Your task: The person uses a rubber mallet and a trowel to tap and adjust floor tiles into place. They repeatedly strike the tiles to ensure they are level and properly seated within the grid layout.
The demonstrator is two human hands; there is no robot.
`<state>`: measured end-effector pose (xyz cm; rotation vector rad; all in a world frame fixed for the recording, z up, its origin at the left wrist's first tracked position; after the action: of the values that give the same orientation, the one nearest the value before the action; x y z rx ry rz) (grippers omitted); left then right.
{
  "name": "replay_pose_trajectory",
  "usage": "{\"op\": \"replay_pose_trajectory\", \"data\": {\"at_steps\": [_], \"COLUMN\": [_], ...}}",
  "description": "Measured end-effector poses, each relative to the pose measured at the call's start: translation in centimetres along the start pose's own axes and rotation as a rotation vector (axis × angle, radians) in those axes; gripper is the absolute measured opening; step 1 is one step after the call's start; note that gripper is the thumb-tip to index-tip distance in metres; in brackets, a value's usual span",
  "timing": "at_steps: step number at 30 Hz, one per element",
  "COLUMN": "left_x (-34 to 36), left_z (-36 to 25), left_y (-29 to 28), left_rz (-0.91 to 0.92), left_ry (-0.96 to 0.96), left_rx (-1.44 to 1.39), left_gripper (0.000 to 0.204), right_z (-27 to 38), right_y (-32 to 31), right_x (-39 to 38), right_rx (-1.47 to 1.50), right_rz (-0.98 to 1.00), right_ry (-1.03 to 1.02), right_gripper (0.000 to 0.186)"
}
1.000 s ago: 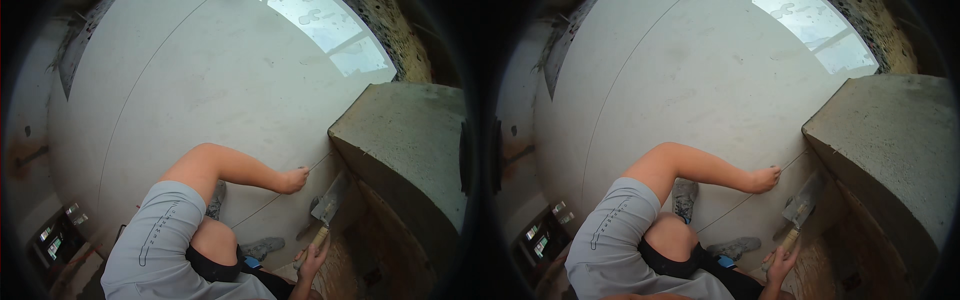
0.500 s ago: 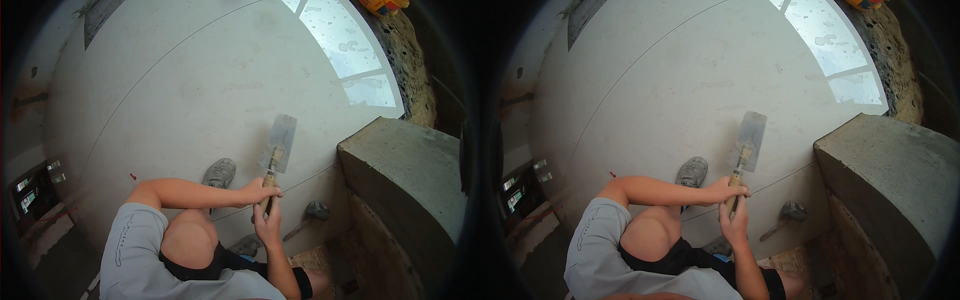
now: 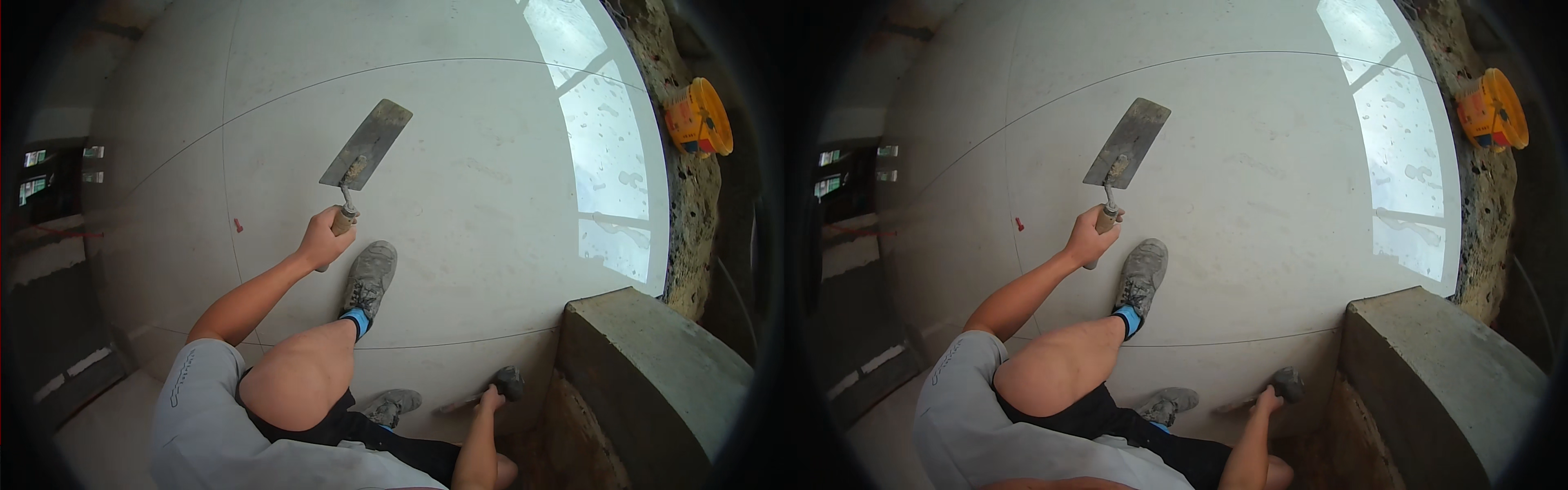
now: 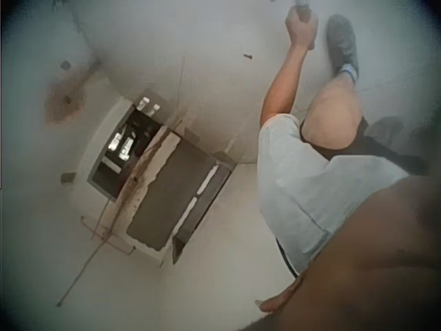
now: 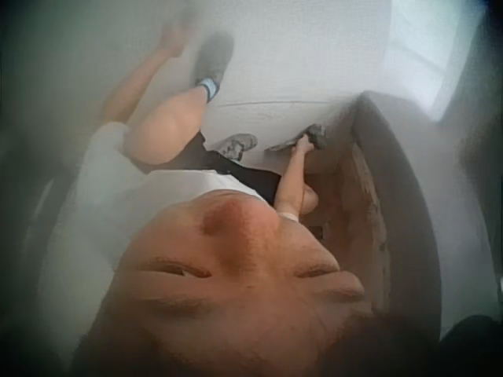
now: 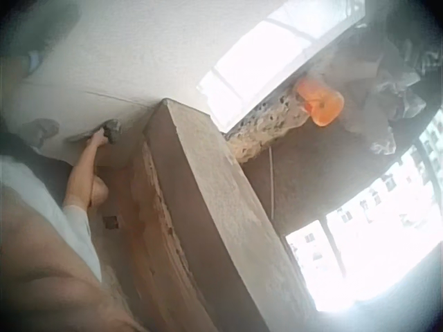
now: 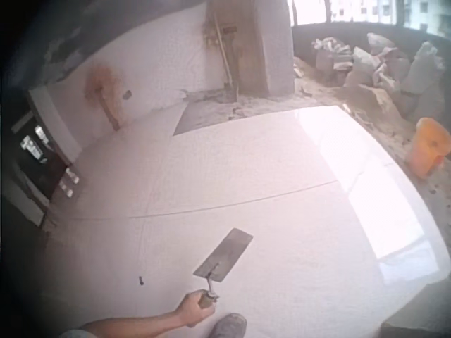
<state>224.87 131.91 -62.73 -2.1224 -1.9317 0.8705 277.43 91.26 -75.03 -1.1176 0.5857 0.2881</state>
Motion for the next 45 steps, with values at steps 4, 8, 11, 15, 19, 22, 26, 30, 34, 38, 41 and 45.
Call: {"op": "replay_pose_trajectory", "data": {"at_steps": [4, 8, 11, 15, 19, 22, 26, 30, 34, 38, 41, 45], "left_x": [-1.0, 1.0, 0.5, -6.5, -20.3, -32.8, -46.5, -56.0, -58.7, -59.3, -57.3, -51.1], "left_z": [2.1, 0.1, -0.1, -0.5, 0.5, -0.4, -6.1, -12.9, -18.4, -23.4, -28.9, -32.1], "left_y": [-0.4, 2.0, 1.3, -4.7, -13.3, -17.6, -19.1, -14.5, -4.7, 5.2, 8.2, 4.5], "left_rz": [0.030, 0.124, 0.134, 0.052, -0.048, -0.043, 0.006, 0.104, 0.267, -0.064, -0.087, -0.121], "left_ry": [-0.014, -0.007, -0.014, -0.296, -0.691, -1.049, -1.439, -1.637, -1.557, -1.303, -1.479, -1.672], "left_rx": [-0.024, -0.152, -0.148, -0.072, 0.101, 0.157, 0.053, -0.133, -0.406, -0.738, -0.893, -1.015], "left_gripper": [0.025, 0.026, 0.028, 0.030, 0.032, 0.031, 0.034, 0.038, 0.039, 0.041, 0.043, 0.046], "right_z": [5.4, 15.6, 27.9, 36.3, 33.8, 30.0, 33.5, 37.2, 41.0, 42.1, 42.0, 43.6], "right_y": [0.7, 2.3, 0.8, -5.3, -10.5, -16.0, -18.0, -19.4, -15.8, -13.5, -10.4, -5.7], "right_x": [-3.2, -7.5, -17.9, -29.0, -32.4, -34.2, -45.9, -50.7, -59.1, -62.6, -64.1, -64.7], "right_rx": [0.038, -0.089, -0.221, -0.404, -0.519, -0.647, -0.897, -1.103, -1.278, -1.456, -1.680, -1.983], "right_rz": [0.005, 0.340, 0.464, 0.523, 0.543, 0.539, 0.731, 0.919, 0.986, 0.909, 0.897, 0.811], "right_ry": [-0.347, -0.692, -1.007, -0.966, -0.746, -0.633, -0.504, -0.626, -0.849, -1.013, -1.055, -1.143], "right_gripper": [0.034, 0.020, 0.019, 0.027, 0.027, 0.021, 0.014, 0.009, 0.022, 0.029, 0.026, 0.030]}}
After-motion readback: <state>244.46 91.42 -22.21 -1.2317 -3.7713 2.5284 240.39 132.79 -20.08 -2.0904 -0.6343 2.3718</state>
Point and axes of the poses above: each hand's wrist, its own x-axis towards the middle knuckle, its own y-axis out of the palm, z = x × y, the point moved 7 cm from there along x, towards the middle knuckle, and after that the axes turned 2 degrees about -x, right-handed, at the moved point
